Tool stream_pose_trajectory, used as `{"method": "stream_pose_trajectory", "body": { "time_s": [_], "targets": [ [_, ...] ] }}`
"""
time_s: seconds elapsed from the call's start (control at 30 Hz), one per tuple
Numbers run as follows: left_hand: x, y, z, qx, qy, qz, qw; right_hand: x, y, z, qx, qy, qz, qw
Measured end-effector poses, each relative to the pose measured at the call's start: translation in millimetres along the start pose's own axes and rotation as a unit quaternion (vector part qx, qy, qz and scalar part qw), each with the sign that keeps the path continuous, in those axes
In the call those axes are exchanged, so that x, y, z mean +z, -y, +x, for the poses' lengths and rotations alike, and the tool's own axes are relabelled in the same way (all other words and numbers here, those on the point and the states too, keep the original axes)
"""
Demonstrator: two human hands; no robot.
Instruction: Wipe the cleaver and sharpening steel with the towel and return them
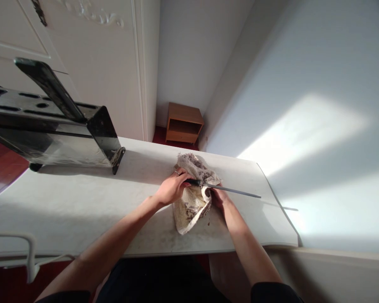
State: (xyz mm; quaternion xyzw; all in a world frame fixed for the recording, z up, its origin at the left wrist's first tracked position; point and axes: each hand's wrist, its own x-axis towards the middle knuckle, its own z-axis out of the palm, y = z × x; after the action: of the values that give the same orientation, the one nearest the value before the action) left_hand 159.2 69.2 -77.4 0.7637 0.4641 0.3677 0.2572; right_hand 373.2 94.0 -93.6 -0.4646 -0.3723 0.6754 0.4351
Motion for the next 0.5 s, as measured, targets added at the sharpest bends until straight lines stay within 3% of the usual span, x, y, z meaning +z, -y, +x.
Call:
{"method": "stream_pose_trajectory", "body": {
  "time_s": [0.5],
  "targets": [
    [2.9,-2.2,-2.4,-0.020,-0.032,0.059,0.998,5.6,5.6,-1.9,0.032,0.036,-0.028,0.998]
  ]
}}
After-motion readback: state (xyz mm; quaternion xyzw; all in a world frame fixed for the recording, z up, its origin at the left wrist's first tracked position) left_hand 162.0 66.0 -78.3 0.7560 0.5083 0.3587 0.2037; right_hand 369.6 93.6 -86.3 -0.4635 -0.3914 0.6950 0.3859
